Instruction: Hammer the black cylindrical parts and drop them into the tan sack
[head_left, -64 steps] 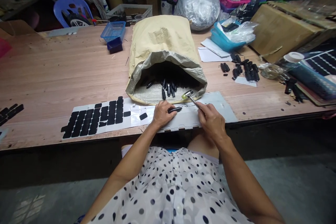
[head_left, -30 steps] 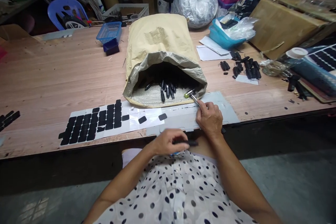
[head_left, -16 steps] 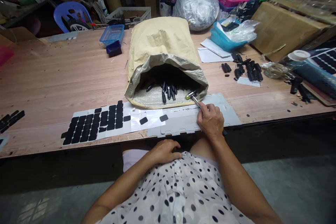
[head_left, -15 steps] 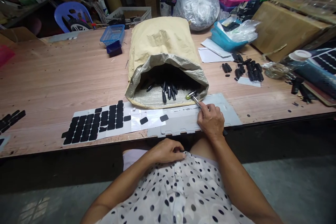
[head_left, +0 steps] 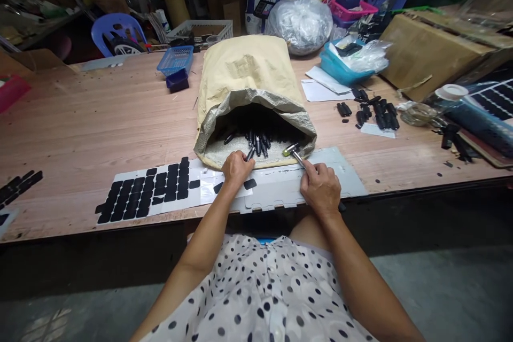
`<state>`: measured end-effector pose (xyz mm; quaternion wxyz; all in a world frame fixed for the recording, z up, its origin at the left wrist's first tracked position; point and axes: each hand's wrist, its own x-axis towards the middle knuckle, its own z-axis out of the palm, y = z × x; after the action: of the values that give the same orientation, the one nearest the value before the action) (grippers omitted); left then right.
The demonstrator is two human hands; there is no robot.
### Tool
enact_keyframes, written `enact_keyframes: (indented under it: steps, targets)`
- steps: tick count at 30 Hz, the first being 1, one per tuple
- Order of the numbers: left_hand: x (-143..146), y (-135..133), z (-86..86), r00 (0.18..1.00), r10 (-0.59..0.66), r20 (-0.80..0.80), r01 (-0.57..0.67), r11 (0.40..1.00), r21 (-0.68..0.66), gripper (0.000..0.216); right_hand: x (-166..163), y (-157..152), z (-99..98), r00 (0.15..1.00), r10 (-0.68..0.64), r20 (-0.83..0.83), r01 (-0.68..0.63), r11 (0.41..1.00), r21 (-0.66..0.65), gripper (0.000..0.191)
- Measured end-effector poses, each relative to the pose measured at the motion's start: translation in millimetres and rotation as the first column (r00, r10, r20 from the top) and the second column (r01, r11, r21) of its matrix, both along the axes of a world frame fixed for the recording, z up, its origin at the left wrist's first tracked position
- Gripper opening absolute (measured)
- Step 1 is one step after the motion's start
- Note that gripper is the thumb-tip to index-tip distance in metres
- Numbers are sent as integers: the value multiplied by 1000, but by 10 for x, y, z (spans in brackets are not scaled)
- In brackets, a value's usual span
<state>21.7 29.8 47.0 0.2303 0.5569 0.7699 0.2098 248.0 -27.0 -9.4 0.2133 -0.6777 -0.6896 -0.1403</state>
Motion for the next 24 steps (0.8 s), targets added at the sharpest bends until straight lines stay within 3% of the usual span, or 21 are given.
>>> enact_keyframes:
  steps: [6, 10, 15, 24]
  targets:
    - [-93, -261, -31, 993, -90, 78, 84, 994, 72, 16, -3, -10, 7, 1000, -7, 15, 7, 1000, -8, 39]
    - [-3, -359, -72, 962, -220, 163, 205, 973, 103, 20, -6, -7, 15, 1000, -7, 5, 8, 1000, -27, 40]
    - [131, -363, -111, 923, -351, 158, 333, 934, 129, 16, -23, 1, 21, 1000, -16, 7, 16, 999, -44, 41]
    - [127, -344, -199, 916, -386, 113, 364, 915, 174, 13, -35, -18, 32, 1000, -11, -18, 10, 999, -47, 41]
